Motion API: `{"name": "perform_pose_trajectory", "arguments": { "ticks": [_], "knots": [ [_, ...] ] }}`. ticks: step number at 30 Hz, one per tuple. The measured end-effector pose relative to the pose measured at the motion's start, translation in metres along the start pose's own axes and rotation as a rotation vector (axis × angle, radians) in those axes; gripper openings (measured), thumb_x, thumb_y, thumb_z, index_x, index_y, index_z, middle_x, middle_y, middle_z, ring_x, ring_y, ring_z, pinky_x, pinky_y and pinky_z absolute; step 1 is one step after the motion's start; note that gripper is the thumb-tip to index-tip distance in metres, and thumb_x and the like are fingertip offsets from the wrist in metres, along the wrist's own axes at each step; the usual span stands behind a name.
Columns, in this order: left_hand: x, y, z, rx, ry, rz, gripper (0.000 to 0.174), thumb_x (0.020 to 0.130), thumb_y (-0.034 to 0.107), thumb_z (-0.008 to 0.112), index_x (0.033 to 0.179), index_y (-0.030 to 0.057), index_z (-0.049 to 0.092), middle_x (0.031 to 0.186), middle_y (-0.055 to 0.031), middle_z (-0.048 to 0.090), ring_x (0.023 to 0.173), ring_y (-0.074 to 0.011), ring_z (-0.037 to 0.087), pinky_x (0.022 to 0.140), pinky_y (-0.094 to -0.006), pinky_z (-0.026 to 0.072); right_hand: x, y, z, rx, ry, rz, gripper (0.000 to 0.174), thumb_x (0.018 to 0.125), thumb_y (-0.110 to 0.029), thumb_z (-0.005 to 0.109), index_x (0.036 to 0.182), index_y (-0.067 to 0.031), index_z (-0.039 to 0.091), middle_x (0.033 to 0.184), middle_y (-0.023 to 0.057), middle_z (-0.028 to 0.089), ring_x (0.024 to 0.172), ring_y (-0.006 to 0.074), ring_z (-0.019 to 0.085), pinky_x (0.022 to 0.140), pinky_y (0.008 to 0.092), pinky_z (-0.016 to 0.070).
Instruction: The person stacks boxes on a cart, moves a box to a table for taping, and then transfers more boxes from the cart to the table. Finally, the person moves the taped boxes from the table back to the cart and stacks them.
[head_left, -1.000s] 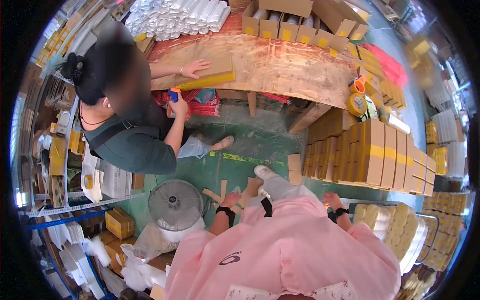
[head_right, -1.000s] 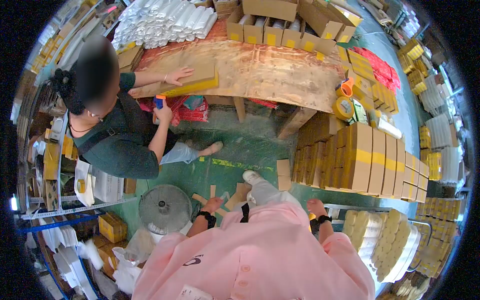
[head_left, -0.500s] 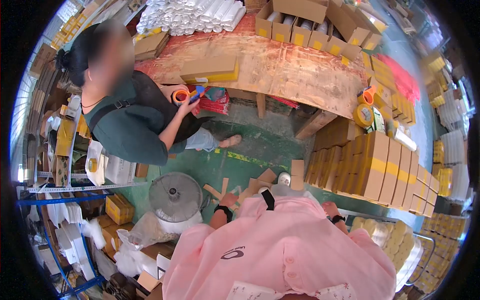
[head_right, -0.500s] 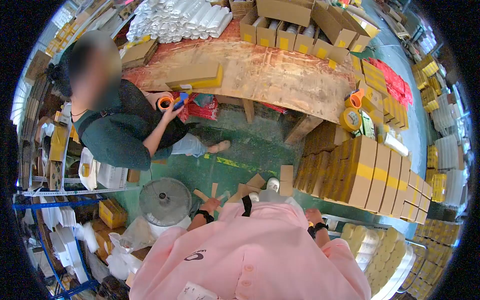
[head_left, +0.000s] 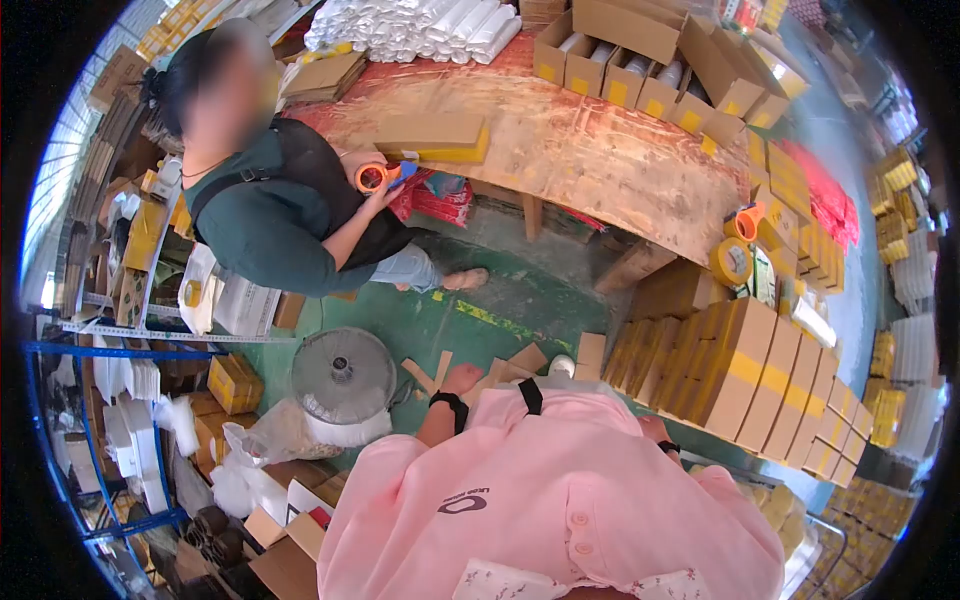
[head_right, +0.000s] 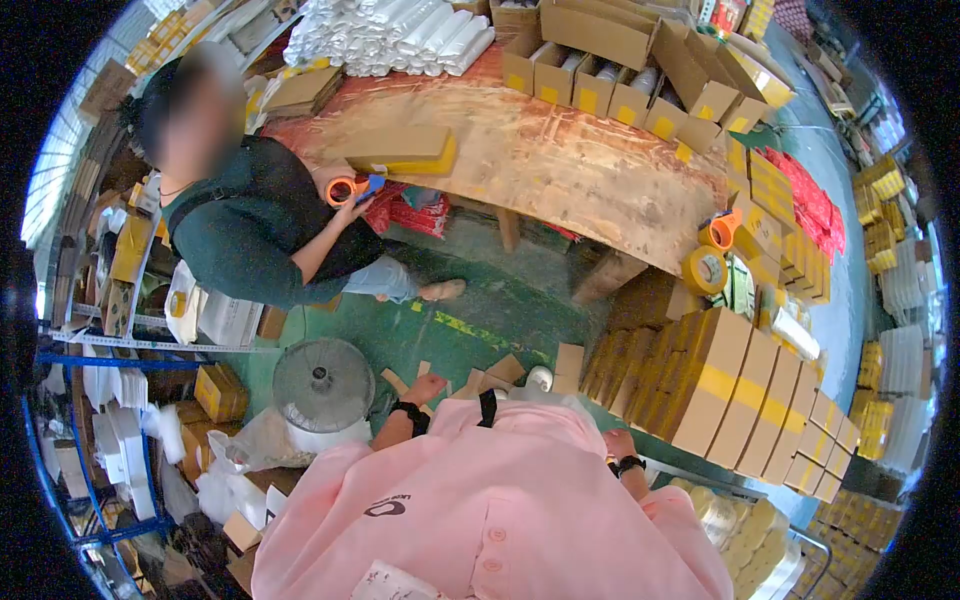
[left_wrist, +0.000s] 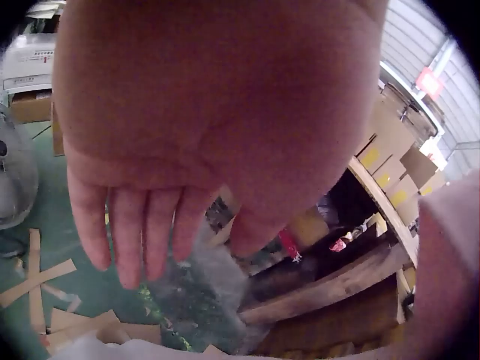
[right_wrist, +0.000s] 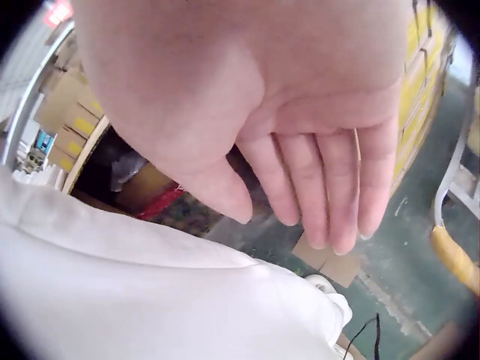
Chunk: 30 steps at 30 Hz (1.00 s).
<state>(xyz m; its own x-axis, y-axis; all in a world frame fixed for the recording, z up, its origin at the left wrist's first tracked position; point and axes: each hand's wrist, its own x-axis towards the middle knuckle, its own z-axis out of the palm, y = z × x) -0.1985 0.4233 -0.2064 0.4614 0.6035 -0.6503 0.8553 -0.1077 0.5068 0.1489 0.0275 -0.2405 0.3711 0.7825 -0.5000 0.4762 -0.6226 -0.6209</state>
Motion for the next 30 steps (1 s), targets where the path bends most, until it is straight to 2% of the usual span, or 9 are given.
{"name": "perform_pose_trajectory", "arguments": {
  "ticks": [2,4,6,9,11,17,22,26,30],
  "knots": [
    [-0.01,0.011,0.0,0.125,0.052,0.049,0.039,0.079,0.034,0.047,0.094,0.0008,0.06,0.094,-0.0208,0.059,0.088,-0.037,0.056,0.077,-0.0424,0.0434,0.008,0.002,-0.002,-0.016,-0.008,-0.026,0.014,0.076,-0.018,0.052,0.072,-0.0065,0.058,0.062,0.0065,0.054,0.055,0.0159,0.051,0.052,0.0297,0.0422],
    [-0.014,0.012,0.0,0.275,-0.065,0.116,0.036,0.081,0.032,0.045,0.093,0.0017,0.061,0.092,-0.02,0.06,0.088,-0.0363,0.056,0.076,-0.0439,0.0434,0.015,-0.004,-0.009,0.15,-0.087,0.159,0.019,0.078,-0.019,0.05,0.083,-0.0054,0.061,0.083,0.0105,0.058,0.075,0.0234,0.054,0.07,0.0318,0.0433],
    [-0.018,0.01,0.004,0.315,-0.105,0.126,0.033,0.082,0.029,0.043,0.091,0.0028,0.061,0.09,-0.0193,0.06,0.087,-0.0356,0.056,0.076,-0.0451,0.0435,0.018,-0.013,-0.019,-0.066,-0.106,0.047,0.026,0.079,-0.024,0.05,0.088,-0.0044,0.064,0.092,0.0139,0.062,0.087,0.0284,0.058,0.078,0.033,0.044],
    [-0.012,-0.01,0.024,0.353,-0.072,0.201,0.03,0.083,0.025,0.041,0.089,0.0041,0.061,0.087,-0.019,0.06,0.086,-0.0344,0.057,0.074,-0.0455,0.0441,0.019,-0.031,-0.024,0.214,-0.073,0.412,0.029,0.079,-0.028,0.05,0.087,-0.0034,0.063,0.087,0.0154,0.063,0.084,0.0283,0.058,0.075,0.0332,0.0438],
    [-0.01,-0.027,0.029,0.569,-0.087,0.427,0.029,0.083,0.024,0.04,0.088,0.0044,0.061,0.086,-0.0193,0.06,0.084,-0.0335,0.058,0.074,-0.0447,0.0446,0.023,-0.017,-0.015,0.166,0.013,0.229,0.023,0.077,-0.024,0.051,0.076,-0.0034,0.061,0.075,0.0162,0.06,0.07,0.0292,0.057,0.063,0.0354,0.0431],
    [0.004,-0.048,0.038,0.187,-0.068,0.094,0.029,0.082,0.024,0.041,0.089,0.0058,0.062,0.095,-0.0177,0.059,0.09,-0.0324,0.057,0.077,-0.0432,0.0448,0.029,0.021,0.008,0.057,0.009,0.122,0.023,0.072,-0.025,0.056,0.073,-0.0024,0.061,0.073,0.0188,0.058,0.074,0.0335,0.057,0.065,0.0398,0.0436],
    [-0.02,-0.008,0.0,0.142,-0.045,0.043,0.029,0.081,0.025,0.042,0.089,0.0058,0.062,0.095,-0.0169,0.06,0.09,-0.0323,0.056,0.078,-0.0434,0.0446,0.033,0.008,0.006,-0.182,0.027,0.014,0.024,0.072,-0.026,0.057,0.077,-0.0039,0.063,0.081,0.0175,0.06,0.079,0.0347,0.056,0.068,0.0411,0.0451],
    [0.001,-0.043,0.015,0.173,-0.059,0.179,0.034,0.079,0.029,0.045,0.089,0.0017,0.062,0.094,-0.0195,0.059,0.091,-0.0343,0.056,0.079,-0.0434,0.0437,0.049,0.012,0.007,-0.044,0.008,0.126,0.03,0.072,-0.03,0.057,0.083,-0.0029,0.062,0.082,0.0187,0.06,0.079,0.0363,0.056,0.07,0.0425,0.0449],
    [0.004,-0.049,0.021,0.035,-0.048,-0.043,0.043,0.077,0.036,0.045,0.09,-0.0011,0.062,0.098,-0.0235,0.057,0.095,-0.0368,0.053,0.082,-0.0429,0.0415,0.054,-0.014,-0.007,0.056,0.039,0.221,0.032,0.073,-0.033,0.055,0.084,-0.0027,0.061,0.08,0.0196,0.06,0.077,0.0371,0.056,0.067,0.0421,0.0445]
  ]
}}
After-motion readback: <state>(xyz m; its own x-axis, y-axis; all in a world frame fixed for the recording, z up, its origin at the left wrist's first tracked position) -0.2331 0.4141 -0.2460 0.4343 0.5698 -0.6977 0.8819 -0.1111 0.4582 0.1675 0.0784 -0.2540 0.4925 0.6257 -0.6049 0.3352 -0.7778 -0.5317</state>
